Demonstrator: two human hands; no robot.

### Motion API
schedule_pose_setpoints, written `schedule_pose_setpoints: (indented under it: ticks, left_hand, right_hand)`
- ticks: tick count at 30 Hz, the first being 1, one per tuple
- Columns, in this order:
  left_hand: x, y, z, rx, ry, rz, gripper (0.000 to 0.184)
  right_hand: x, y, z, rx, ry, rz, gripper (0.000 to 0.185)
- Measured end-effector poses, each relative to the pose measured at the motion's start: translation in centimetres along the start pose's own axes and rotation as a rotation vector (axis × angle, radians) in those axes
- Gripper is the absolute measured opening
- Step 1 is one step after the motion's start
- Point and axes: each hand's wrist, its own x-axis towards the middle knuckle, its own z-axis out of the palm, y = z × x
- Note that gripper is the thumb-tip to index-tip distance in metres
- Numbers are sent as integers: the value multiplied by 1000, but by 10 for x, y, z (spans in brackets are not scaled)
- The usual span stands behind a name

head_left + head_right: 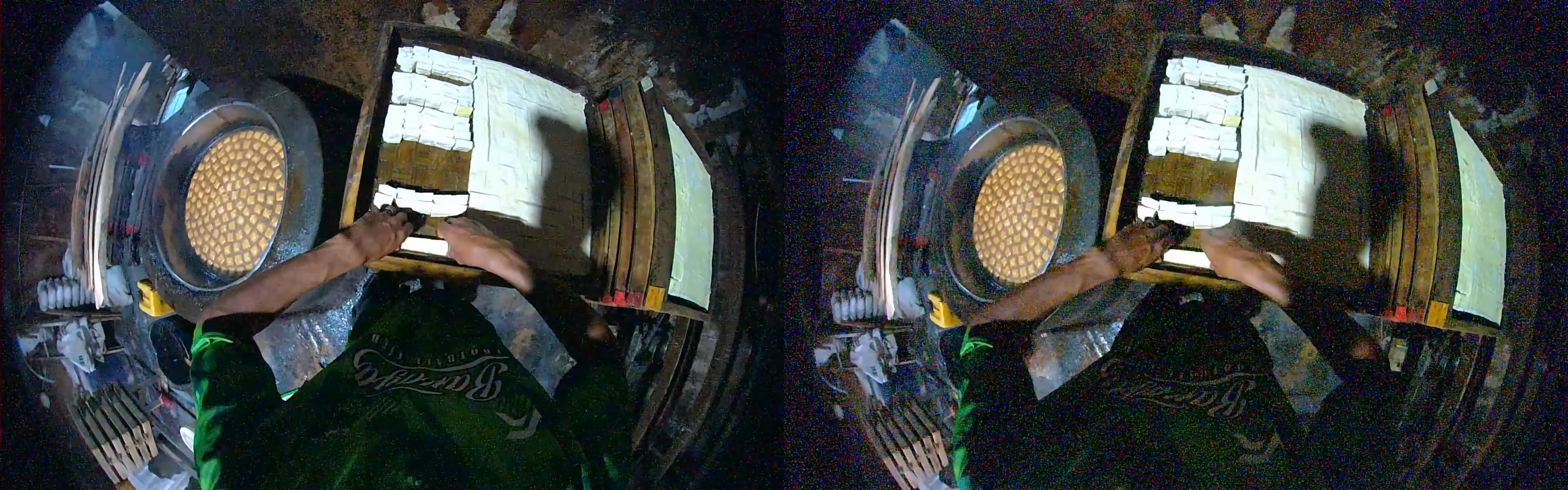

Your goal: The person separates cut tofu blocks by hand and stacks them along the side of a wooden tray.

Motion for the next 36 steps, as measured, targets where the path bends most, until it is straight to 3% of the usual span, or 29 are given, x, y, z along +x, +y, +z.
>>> schedule_pose_setpoints:
  ticks: [4, 5, 9, 11, 15, 17, 20, 23, 26, 29, 33, 36]
  left_hand:
    - [-4, 13, -24, 36, -228, -46, 42]
    - [-3, 2, 3, -1, 124, 91, 45]
    - [4, -10, 5, -133, 67, 150, 45]
    - [8, -11, 0, -258, -190, 147, 36]
    - [4, -8, -23, -399, -141, 145, 37]
    - [7, -7, -33, -761, -360, -18, 40]
    - [10, 0, -30, -768, -290, -58, 40]
    - [18, -4, -13, -535, -240, 119, 38]
    - [12, 1, -20, -541, -129, 130, 38]
    - [7, 7, -39, -500, -189, 58, 34]
    - [-3, 12, -29, -441, 12, 90, 45]
    - [-11, 18, -31, -211, 150, -22, 45]
  right_hand:
    - [2, 0, 12, 134, 128, 53, 21]
    - [1, -1, 9, 133, 127, 51, 21]
    - [-6, -6, -4, 96, 34, 22, 22]
    - [-10, -3, -5, 128, 25, 11, 23]
    - [-11, 3, -3, 172, -10, 17, 27]
    - [-9, 5, -1, 174, -5, 10, 29]
    - [-5, 6, -1, 187, -73, 39, 33]
    - [-5, 9, 6, 259, -14, -4, 33]
    - [-4, 14, 16, 444, 155, -106, 30]
    - [-2, 16, 19, 338, -18, -110, 37]
    - [-13, 6, 0, 263, 199, -166, 32]
    - [-16, 2, -1, 228, 291, -150, 29]
